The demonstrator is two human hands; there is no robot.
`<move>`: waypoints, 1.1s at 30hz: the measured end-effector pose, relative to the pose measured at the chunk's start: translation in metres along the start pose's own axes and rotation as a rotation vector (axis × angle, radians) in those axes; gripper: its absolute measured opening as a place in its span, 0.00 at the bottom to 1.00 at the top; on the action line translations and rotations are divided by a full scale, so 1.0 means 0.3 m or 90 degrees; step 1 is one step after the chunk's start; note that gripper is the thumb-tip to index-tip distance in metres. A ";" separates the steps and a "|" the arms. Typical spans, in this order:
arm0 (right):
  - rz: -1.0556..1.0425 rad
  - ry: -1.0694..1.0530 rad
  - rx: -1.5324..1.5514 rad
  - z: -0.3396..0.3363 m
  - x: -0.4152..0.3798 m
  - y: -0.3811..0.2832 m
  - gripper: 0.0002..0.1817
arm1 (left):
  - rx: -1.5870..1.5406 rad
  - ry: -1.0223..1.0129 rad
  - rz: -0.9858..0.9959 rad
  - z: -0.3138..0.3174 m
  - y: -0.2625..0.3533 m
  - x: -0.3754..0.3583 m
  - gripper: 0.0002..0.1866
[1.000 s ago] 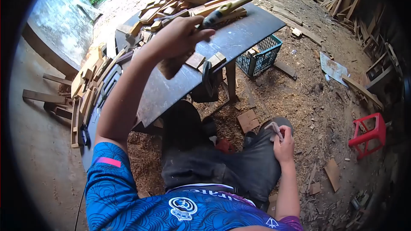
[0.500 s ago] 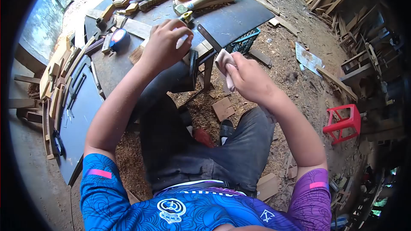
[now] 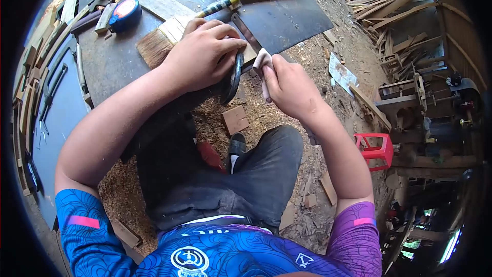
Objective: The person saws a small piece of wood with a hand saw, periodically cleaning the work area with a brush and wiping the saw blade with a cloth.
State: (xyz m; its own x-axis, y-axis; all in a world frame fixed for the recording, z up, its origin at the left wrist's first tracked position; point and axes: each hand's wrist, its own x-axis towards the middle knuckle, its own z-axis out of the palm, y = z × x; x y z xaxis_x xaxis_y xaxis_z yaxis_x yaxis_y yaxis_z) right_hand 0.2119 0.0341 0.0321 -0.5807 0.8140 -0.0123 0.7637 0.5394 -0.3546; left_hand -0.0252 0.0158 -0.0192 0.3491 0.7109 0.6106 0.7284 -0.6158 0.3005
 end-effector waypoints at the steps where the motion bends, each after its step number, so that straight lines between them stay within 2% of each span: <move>1: -0.001 0.006 0.018 0.003 0.005 -0.001 0.12 | 0.006 0.001 0.004 0.001 -0.004 0.000 0.16; 12: -0.034 -0.013 0.072 0.010 0.016 0.011 0.10 | 0.005 -0.001 -0.022 0.008 0.002 -0.004 0.16; 14: -0.038 0.016 0.044 0.014 -0.010 0.004 0.09 | 0.000 -0.002 -0.031 0.005 0.002 -0.002 0.15; 18: -0.009 -0.011 0.074 0.015 -0.002 0.003 0.08 | -0.008 -0.006 -0.041 0.005 0.004 0.000 0.15; 19: -0.018 -0.001 0.012 0.012 0.004 -0.004 0.07 | -0.007 -0.002 -0.043 0.003 0.006 0.000 0.15; 23: -0.023 0.032 -0.007 0.036 0.024 -0.007 0.06 | -0.024 0.007 -0.035 0.009 0.006 0.004 0.16; 27: 0.043 0.000 -0.070 0.042 -0.102 -0.012 0.06 | -0.026 0.008 -0.021 -0.004 0.005 0.001 0.16; 33: 0.113 -0.045 -0.083 0.019 -0.091 -0.066 0.08 | -0.008 -0.059 -0.020 -0.036 0.021 0.024 0.18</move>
State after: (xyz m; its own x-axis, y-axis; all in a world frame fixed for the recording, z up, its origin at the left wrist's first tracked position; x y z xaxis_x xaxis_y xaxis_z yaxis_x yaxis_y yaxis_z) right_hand 0.2109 0.0000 0.0341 -0.4492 0.8838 -0.1304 0.8827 0.4166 -0.2173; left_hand -0.0245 0.0133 -0.0049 0.3791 0.7581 0.5306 0.7326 -0.5962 0.3285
